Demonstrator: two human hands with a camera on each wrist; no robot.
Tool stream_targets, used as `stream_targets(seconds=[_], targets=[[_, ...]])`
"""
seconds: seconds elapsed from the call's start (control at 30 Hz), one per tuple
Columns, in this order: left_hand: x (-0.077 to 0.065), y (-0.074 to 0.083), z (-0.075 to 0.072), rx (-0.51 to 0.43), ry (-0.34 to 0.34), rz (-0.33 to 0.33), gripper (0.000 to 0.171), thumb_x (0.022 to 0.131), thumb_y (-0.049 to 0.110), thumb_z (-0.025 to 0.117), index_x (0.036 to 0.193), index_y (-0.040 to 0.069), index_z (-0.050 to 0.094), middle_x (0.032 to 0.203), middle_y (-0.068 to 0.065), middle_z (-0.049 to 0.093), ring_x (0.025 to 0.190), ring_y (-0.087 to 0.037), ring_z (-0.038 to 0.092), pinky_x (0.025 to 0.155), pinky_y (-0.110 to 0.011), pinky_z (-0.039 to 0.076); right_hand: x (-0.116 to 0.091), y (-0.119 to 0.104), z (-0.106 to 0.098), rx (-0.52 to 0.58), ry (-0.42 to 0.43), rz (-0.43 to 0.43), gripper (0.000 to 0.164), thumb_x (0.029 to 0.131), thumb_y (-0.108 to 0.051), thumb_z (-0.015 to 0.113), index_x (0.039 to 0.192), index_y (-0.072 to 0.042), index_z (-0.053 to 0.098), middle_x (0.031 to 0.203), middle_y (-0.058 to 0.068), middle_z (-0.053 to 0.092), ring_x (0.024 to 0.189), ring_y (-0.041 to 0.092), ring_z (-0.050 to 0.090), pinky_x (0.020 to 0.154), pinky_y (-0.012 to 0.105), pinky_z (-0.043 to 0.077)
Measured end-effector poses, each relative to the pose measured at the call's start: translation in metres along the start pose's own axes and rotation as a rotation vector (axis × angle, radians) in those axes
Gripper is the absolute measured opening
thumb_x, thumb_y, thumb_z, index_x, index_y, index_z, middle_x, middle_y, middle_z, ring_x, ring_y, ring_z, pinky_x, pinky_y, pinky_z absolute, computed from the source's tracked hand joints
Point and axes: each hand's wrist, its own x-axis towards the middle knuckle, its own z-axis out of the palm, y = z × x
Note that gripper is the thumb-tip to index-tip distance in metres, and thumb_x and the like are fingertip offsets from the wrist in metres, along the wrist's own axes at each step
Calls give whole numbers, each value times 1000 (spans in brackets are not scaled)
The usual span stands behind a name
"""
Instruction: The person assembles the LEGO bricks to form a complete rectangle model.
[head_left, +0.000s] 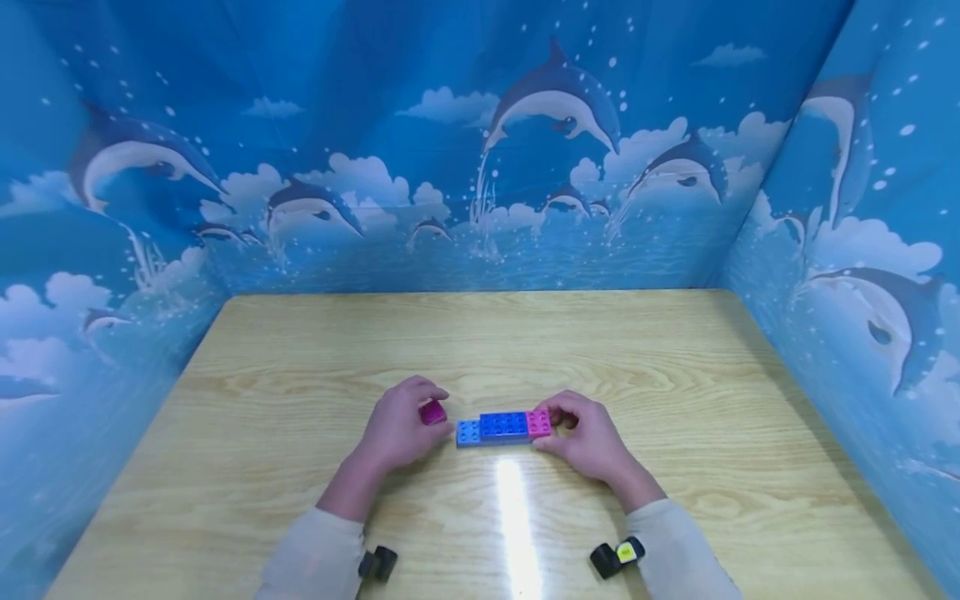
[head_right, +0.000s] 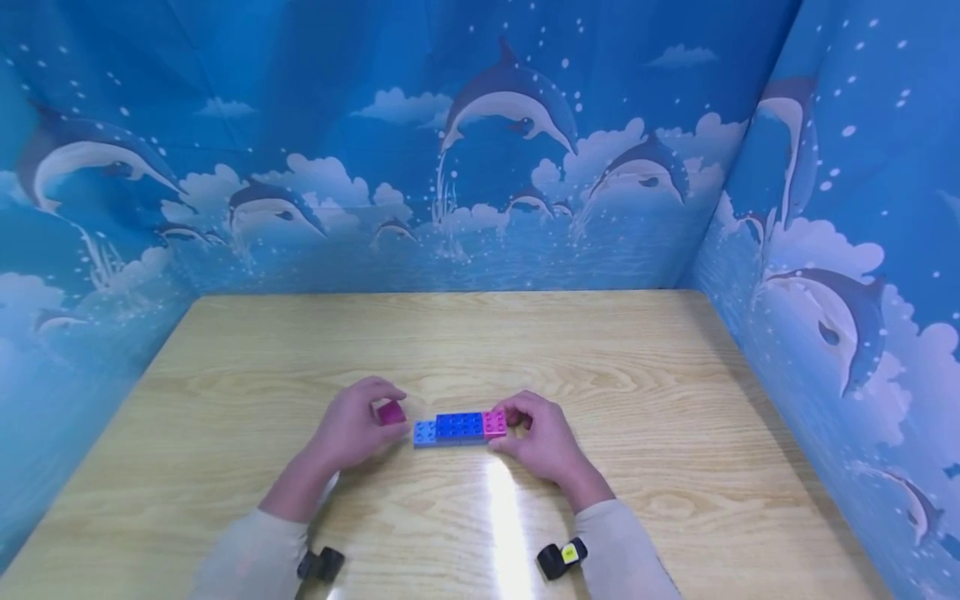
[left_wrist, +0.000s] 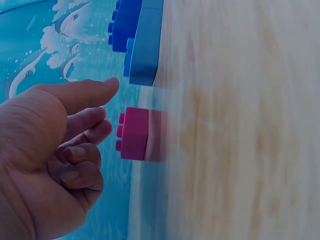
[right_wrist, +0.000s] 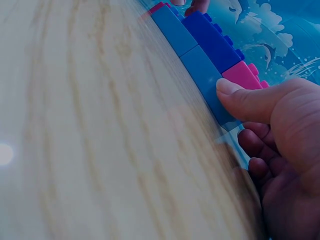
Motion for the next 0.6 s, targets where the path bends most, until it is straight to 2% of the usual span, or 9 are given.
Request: stream_targets(seconds=[0.13,0.27,0.43,0.6], targets=[[0,-1,-4,44,-7,-40,46,73,19,89,115,8,72,116,-5,63,103,-25,61,89,-41,52,0,0,0,5,-3,0,39,67,-10,93,99,-17,73,88,-6,63,83,19,57,72,31,49],[1,-5,-4,78,-18,-90,47,72,18,90,114,6,71,107,-5,63,98,-24,61,89,-43,52,1,0,-1,3,0,2,38,67,-10,93,99,-18,73,88,-6,63,83,19,58,72,31,49],[2,-8,-2,74,-41,-151,44,73,17,89,113,7,71,100,-3,63,95,-23,60,87,-43,52,1,0,-1,1,1,13,39,67,-10,93,99,-18,73,88,-6,62,83,18,57,73,31,49],[1,-11,-1,62,-47,-155,44,74,16,88,114,7,71,101,-3,63,96,-23,60,89,-44,52,0,0,0,-1,0,22,39,67,-10,93,99,-18,73,88,-6,62,83,17,57,73,31,49]])
